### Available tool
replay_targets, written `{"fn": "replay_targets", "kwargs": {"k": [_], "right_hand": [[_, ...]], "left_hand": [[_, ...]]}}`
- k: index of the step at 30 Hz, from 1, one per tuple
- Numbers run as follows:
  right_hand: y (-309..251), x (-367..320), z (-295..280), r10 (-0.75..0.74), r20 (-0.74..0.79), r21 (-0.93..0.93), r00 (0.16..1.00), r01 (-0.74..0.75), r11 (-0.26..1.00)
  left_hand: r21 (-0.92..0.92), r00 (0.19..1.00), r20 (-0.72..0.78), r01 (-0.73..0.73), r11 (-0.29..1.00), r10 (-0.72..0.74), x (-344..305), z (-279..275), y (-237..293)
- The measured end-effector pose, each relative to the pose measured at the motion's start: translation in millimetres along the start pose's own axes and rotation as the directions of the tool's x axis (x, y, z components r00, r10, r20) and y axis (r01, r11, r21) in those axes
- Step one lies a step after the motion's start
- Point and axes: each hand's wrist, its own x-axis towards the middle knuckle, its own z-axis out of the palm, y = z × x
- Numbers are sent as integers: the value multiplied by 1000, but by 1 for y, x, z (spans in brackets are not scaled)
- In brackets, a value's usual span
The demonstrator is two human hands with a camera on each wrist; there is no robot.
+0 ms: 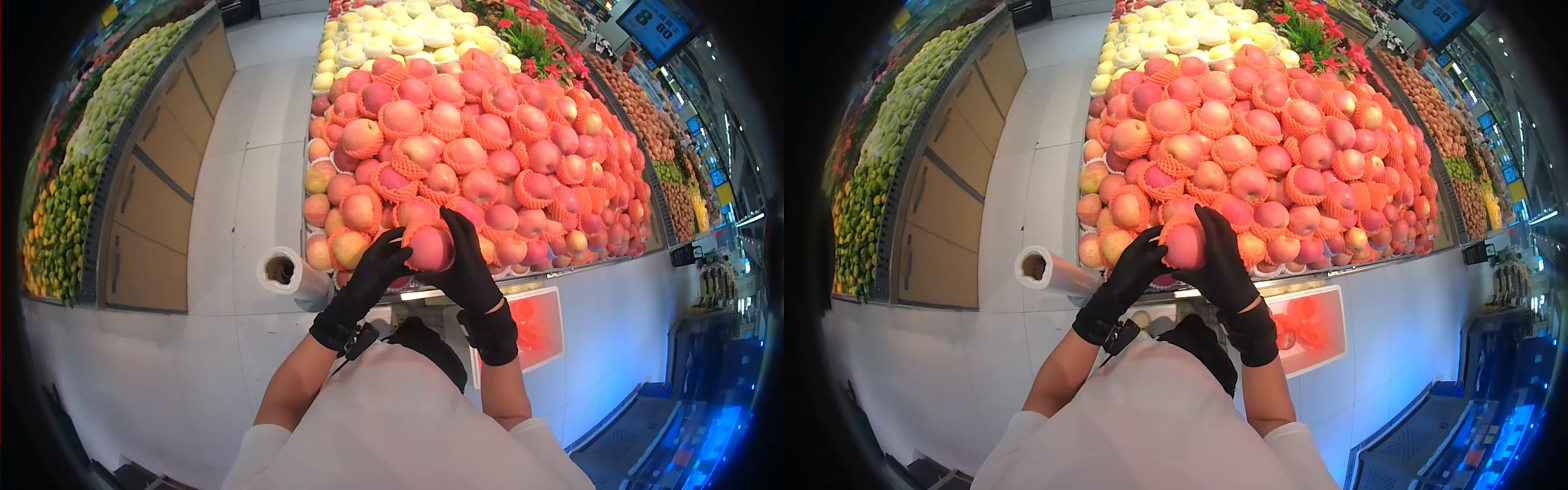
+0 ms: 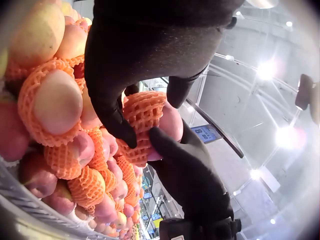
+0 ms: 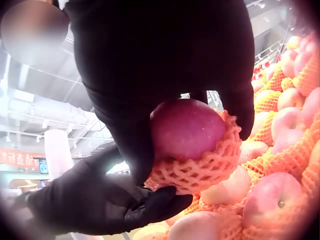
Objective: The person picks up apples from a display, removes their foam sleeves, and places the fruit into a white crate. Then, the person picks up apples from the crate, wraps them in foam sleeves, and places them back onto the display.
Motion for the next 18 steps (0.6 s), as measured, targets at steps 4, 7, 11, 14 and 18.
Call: {"fn": "replay_targets", "kwargs": {"k": [4,7,11,14,18], "right_hand": [[18,-6,-4,113,47,174,992,-120,977],[29,-7,2,193,118,318,974,-222,922],[15,-9,6,338,223,486,914,-405,775],[11,-7,16,224,78,386,971,-237,891],[1,-5,20,218,11,362,976,-207,909]], "left_hand": [[551,944,101,-317,772,315,-3,-10,-8],[626,915,139,-378,682,380,-2,-6,9],[494,941,102,-330,805,323,-1,-8,2],[751,884,223,-425,505,412,-6,-1,18],[665,882,145,-422,616,448,-4,-1,11]]}}
